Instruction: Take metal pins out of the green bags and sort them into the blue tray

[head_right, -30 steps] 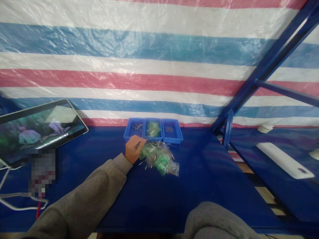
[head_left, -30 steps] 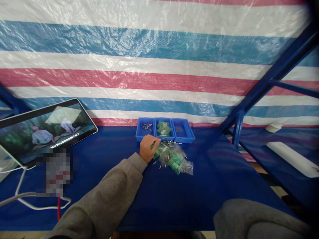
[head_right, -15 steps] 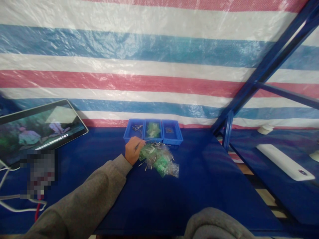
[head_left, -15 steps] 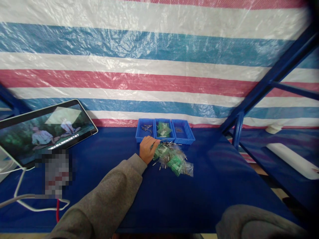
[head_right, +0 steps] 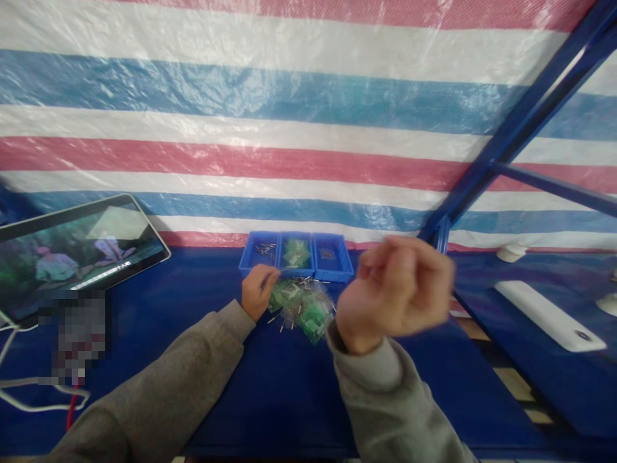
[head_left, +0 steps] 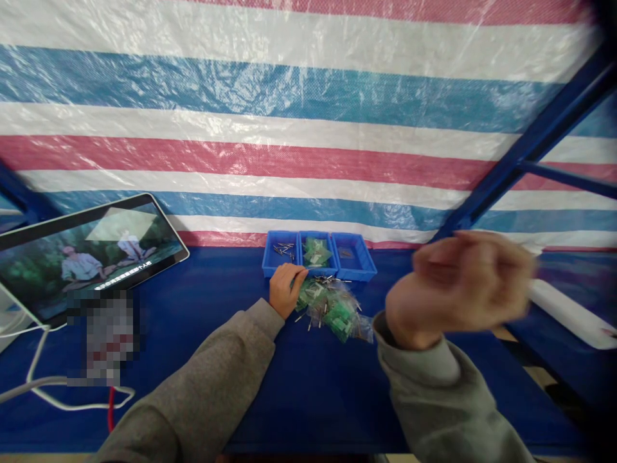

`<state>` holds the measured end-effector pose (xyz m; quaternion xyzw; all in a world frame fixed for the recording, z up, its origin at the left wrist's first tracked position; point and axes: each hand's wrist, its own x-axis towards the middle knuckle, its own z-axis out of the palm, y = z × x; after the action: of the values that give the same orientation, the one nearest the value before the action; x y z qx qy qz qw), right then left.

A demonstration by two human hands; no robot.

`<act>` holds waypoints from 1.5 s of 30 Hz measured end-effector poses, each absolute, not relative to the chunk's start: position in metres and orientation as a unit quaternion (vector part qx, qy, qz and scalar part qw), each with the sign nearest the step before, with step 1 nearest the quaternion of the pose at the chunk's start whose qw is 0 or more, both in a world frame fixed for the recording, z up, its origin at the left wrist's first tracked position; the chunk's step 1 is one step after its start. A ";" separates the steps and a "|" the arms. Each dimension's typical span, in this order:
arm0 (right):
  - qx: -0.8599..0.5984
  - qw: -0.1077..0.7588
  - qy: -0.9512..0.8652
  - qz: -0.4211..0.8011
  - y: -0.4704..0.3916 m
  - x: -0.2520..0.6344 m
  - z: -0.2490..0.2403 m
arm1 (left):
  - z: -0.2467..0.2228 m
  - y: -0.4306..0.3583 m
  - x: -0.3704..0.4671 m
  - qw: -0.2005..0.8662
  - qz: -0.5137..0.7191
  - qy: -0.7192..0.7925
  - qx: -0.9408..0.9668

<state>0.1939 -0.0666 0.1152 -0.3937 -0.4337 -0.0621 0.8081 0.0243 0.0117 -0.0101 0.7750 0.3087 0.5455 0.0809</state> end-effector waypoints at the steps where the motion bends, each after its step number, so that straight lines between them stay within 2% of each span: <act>1: -0.407 0.809 -0.420 -0.060 -0.058 0.191 0.109 | -0.010 0.012 0.024 0.086 0.545 0.310 0.774; 2: -0.432 0.795 -0.423 -0.045 -0.049 0.189 0.100 | -0.010 0.012 0.024 0.091 0.544 0.311 0.774; 5: -0.533 0.659 -0.529 0.044 -0.027 0.187 0.068 | -0.009 0.011 0.024 0.107 0.539 0.318 0.773; 8: -0.562 0.546 -0.617 0.076 -0.017 0.190 0.039 | -0.009 0.011 0.025 0.115 0.535 0.325 0.771; 11: -0.557 0.497 -0.660 0.088 -0.015 0.192 0.026 | -0.009 0.011 0.025 0.118 0.534 0.332 0.768; 26: -0.493 0.464 -0.728 0.110 -0.008 0.188 0.029 | -0.009 0.010 0.023 0.085 0.528 0.364 0.763; 45: -0.474 0.476 -0.730 0.126 -0.020 0.186 0.004 | -0.007 0.008 0.023 0.076 0.523 0.359 0.770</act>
<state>0.1864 -0.0195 0.0043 -0.4737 -0.7299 0.1261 0.4764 0.0228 0.0083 -0.0073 0.7697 0.3586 0.5228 0.0757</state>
